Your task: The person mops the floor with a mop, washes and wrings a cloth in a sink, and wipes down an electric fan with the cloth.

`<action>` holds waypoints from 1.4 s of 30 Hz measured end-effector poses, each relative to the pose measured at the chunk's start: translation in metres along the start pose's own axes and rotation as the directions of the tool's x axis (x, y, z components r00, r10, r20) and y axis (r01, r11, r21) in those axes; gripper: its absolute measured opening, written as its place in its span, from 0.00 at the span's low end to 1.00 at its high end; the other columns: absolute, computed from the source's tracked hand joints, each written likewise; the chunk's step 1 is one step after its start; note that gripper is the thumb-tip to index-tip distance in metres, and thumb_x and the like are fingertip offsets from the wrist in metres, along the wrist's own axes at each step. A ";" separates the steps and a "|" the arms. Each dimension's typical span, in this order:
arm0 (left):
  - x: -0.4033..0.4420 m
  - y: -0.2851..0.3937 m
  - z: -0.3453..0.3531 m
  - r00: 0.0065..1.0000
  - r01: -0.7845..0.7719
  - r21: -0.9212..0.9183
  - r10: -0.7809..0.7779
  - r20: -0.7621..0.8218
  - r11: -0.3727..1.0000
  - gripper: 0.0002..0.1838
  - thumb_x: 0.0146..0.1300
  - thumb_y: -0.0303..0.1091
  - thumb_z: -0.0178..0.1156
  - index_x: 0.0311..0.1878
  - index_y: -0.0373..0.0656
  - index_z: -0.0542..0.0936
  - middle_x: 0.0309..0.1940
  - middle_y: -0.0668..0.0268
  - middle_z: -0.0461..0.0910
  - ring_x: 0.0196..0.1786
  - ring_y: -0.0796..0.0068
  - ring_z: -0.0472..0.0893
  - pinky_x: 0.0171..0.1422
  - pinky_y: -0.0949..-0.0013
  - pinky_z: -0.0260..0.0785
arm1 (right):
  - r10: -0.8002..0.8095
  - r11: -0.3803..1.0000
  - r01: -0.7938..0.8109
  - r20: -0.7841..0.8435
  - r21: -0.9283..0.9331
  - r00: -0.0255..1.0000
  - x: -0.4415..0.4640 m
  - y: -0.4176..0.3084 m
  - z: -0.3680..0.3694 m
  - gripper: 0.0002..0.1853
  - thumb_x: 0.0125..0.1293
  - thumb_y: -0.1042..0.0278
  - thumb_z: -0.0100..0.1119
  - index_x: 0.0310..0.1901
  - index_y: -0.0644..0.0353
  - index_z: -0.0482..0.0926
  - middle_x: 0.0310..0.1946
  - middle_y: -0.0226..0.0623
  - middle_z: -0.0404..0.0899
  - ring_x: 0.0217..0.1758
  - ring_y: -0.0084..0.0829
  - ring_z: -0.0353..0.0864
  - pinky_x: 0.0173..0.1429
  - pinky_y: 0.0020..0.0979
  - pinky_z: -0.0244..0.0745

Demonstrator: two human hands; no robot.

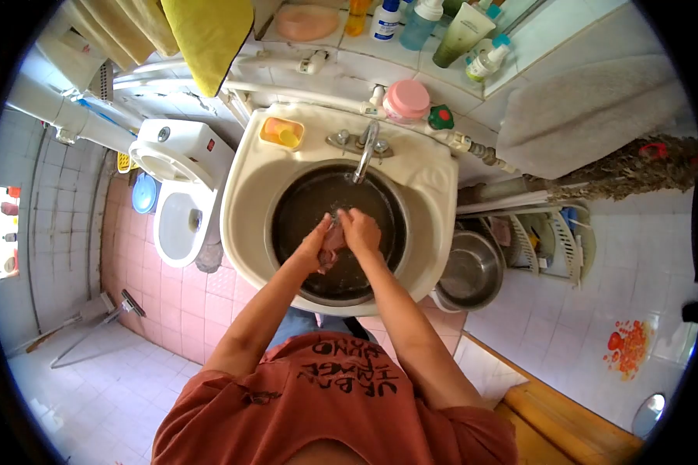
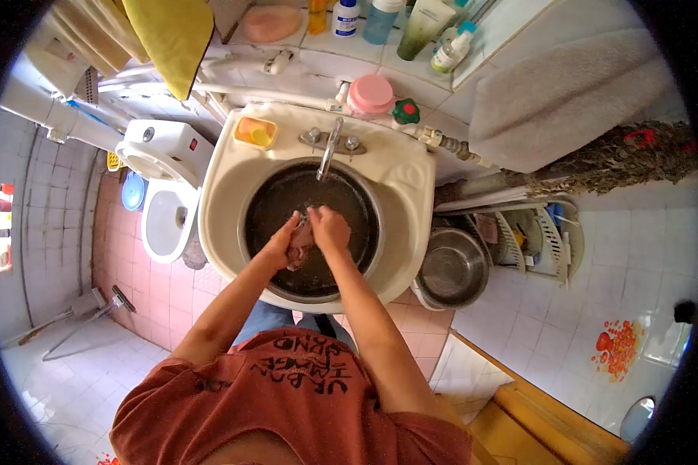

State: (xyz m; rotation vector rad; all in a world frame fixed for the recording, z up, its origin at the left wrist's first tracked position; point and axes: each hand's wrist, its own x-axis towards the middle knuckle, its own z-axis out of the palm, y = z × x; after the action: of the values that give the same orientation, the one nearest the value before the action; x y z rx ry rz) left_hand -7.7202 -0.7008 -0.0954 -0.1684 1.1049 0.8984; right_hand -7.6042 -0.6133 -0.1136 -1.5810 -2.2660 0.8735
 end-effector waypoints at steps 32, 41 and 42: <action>-0.020 -0.028 0.027 0.759 0.296 -0.677 0.265 0.595 0.673 0.25 0.63 0.29 0.60 0.61 0.35 0.66 0.41 0.59 0.73 0.30 0.80 0.70 0.24 0.83 0.65 | -0.189 0.039 -0.502 0.500 0.864 0.845 -0.022 0.038 -0.034 0.42 0.65 0.40 0.57 0.73 0.55 0.56 0.62 0.39 0.69 0.61 0.34 0.72 0.60 0.36 0.70; -0.032 -0.023 0.042 0.728 0.411 -0.607 0.157 0.668 0.680 0.11 0.64 0.28 0.58 0.47 0.36 0.73 0.29 0.66 0.70 0.24 0.83 0.67 0.18 0.83 0.58 | -0.396 -0.106 -0.531 0.454 0.841 0.798 -0.011 -0.023 -0.069 0.27 0.69 0.63 0.52 0.68 0.62 0.63 0.34 0.31 0.73 0.37 0.23 0.75 0.49 0.35 0.76; -0.029 -0.014 0.039 0.777 0.318 -0.469 0.057 0.627 0.824 0.05 0.62 0.29 0.60 0.36 0.42 0.72 0.25 0.68 0.69 0.20 0.82 0.66 0.17 0.80 0.57 | -0.314 -0.067 -0.564 0.519 0.823 0.795 -0.010 -0.033 -0.079 0.20 0.68 0.68 0.52 0.60 0.63 0.71 0.30 0.30 0.73 0.33 0.22 0.74 0.45 0.30 0.74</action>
State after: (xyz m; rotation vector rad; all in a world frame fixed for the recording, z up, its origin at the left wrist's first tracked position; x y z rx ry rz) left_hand -7.6872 -0.7046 -0.0574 -0.3972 0.1780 1.0230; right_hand -7.5854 -0.6040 -0.0299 -0.6474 -0.6710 2.5750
